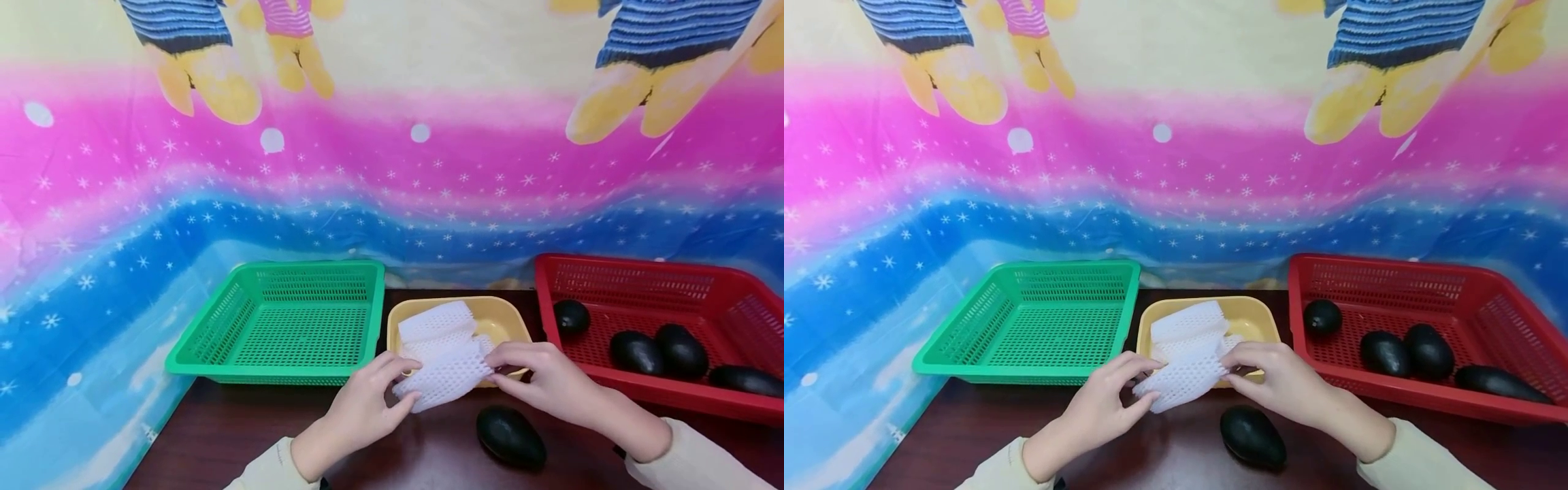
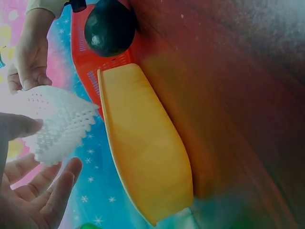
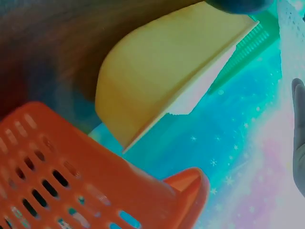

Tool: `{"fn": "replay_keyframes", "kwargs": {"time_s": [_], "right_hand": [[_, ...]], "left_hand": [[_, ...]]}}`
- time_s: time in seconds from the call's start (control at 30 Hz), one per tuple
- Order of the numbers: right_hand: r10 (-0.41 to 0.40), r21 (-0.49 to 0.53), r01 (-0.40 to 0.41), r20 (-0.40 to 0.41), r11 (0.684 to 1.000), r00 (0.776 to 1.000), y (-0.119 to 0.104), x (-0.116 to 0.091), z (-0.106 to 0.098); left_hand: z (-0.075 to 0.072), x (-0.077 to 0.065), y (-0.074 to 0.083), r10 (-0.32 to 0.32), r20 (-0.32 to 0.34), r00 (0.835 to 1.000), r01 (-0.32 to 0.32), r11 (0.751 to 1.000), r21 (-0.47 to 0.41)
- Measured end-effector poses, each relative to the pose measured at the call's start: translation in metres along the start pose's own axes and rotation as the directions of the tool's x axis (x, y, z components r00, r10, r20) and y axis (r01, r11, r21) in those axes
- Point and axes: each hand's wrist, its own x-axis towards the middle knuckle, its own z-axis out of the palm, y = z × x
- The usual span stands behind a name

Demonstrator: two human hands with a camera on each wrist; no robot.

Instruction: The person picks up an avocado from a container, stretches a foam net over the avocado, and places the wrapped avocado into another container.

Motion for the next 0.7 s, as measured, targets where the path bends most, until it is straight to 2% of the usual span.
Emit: {"fn": "replay_keyframes", "kwargs": {"time_s": [0.1, 0.2, 0.3, 0.37, 0.47, 0.7], "right_hand": [[0.019, 0.045, -0.020, 0.016, 0.999, 1.000, -0.002, -0.004, 0.003], [0.038, 0.090, -0.044, 0.064, 0.995, 0.997, -0.004, -0.006, 0.008], [0.029, 0.125, -0.043, 0.109, 0.991, 0.994, -0.007, -0.005, 0.013], [0.008, 0.127, -0.023, 0.117, 0.992, 0.993, -0.009, -0.004, 0.016], [-0.036, 0.108, 0.025, 0.107, 0.994, 0.994, -0.010, -0.002, 0.020], [-0.079, 0.109, 0.068, 0.093, 0.992, 0.993, -0.013, 0.003, 0.025]], "left_hand": [[0.000, -0.001, 0.002, -0.042, 0.044, 0.998, 0.044, 0.998, -0.051], [0.000, 0.000, 0.006, -0.117, 0.120, 0.986, 0.134, 0.980, -0.149], [0.000, 0.002, 0.009, -0.192, 0.213, 0.958, 0.246, 0.931, -0.268], [0.000, 0.003, 0.010, -0.217, 0.262, 0.940, 0.299, 0.895, -0.330], [0.000, 0.004, 0.012, -0.227, 0.304, 0.925, 0.337, 0.858, -0.387], [-0.001, 0.006, 0.015, -0.251, 0.336, 0.908, 0.378, 0.836, -0.397]]}}
